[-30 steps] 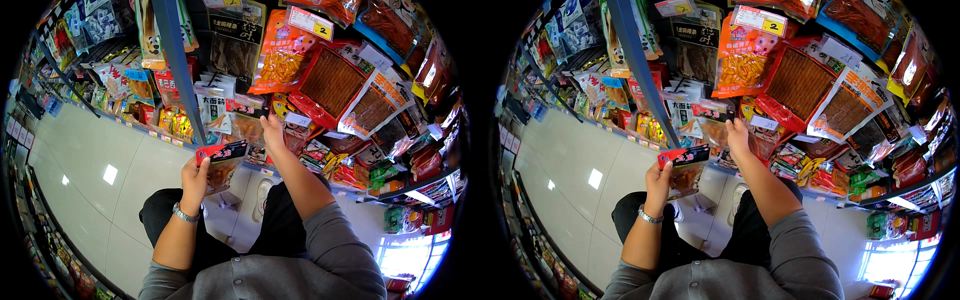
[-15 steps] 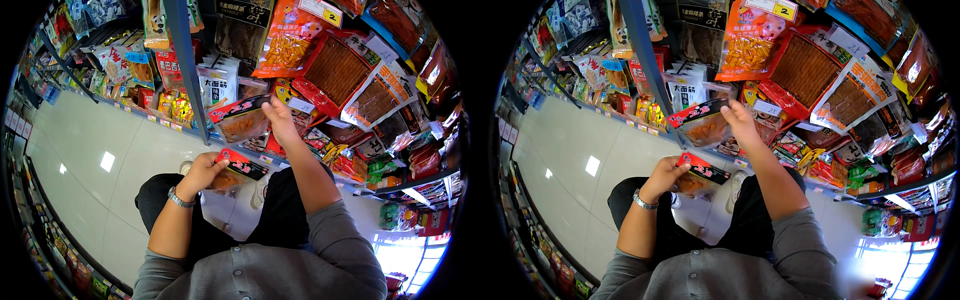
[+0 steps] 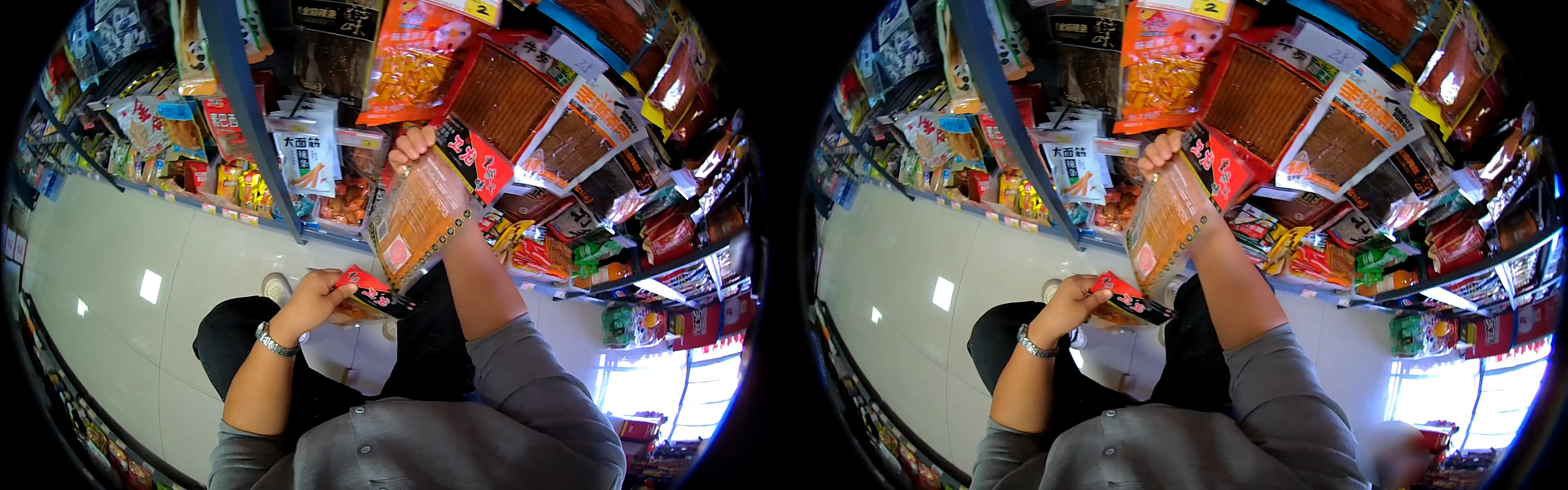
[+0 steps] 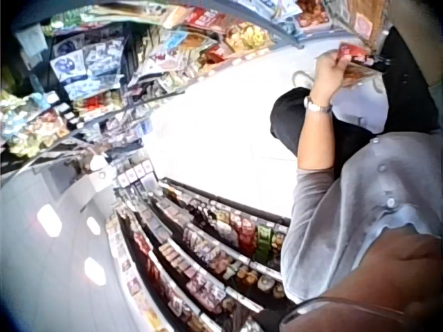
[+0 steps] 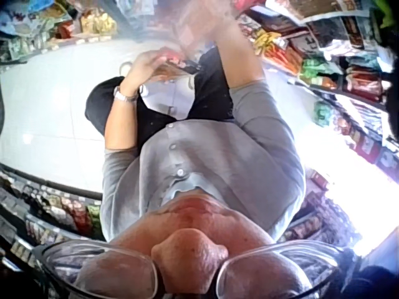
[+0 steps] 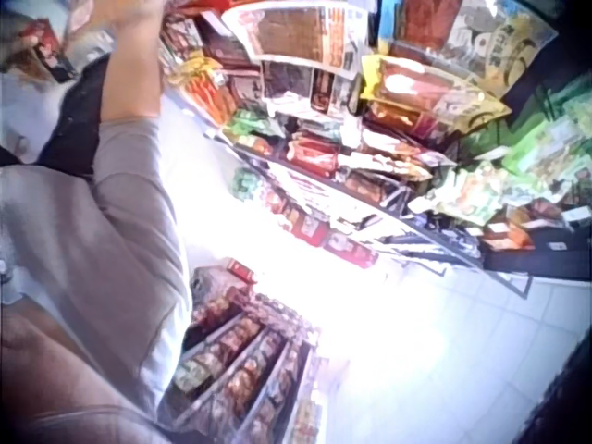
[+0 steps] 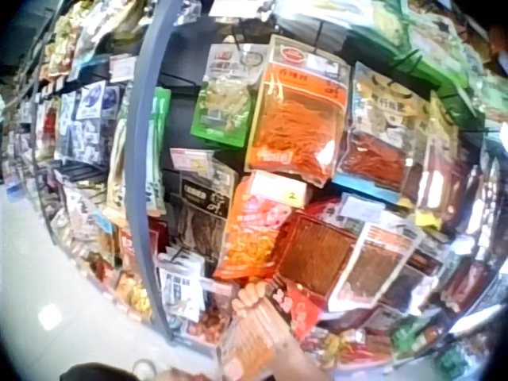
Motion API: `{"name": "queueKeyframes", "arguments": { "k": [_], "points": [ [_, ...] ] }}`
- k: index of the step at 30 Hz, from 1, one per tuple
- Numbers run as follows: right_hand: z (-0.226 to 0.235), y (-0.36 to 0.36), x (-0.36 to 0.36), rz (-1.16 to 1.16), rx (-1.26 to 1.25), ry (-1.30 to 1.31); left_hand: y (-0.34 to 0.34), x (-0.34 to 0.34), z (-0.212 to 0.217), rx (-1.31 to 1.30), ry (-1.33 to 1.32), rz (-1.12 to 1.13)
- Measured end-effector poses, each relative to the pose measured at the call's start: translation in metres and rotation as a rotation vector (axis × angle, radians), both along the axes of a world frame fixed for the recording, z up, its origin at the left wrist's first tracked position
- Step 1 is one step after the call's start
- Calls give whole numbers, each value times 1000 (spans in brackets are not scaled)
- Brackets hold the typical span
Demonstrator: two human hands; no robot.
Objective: The person sits on the floor in a store aisle and organizes packaged snacks on the bottom shelf. They pick up various snack packages, inspect them, and place them back on the shelf in an orderly manner.
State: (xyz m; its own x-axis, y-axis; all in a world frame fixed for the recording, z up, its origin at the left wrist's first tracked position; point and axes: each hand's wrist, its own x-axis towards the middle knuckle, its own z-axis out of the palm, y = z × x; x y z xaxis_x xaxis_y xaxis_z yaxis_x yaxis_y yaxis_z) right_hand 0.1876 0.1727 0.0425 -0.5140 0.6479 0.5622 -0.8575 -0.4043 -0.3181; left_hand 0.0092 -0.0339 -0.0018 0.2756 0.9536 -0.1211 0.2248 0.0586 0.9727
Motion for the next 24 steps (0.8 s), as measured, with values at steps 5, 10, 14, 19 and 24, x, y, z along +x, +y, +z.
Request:
{"name": "queueKeyframes", "arguments": {
  "k": [5, 10, 14, 19, 24],
  "points": [
    [6, -11, -1, 17, -28, 17, 1, 0, 7, 58, 69, 50],
    [5, -11, 0, 71, -38, 27, 1, -2, 6, 75, 120, 57],
    [1, -3, 0, 93, 38, 70, 2, -2, 9, 91, 90, 73],
    [0, 0, 1, 100, 65, 94, 2, -1, 8, -13, -32, 135],
    [7, -8, -2, 107, 69, 96, 3, -7, -6, 56, 46, 154]
  ]
}}
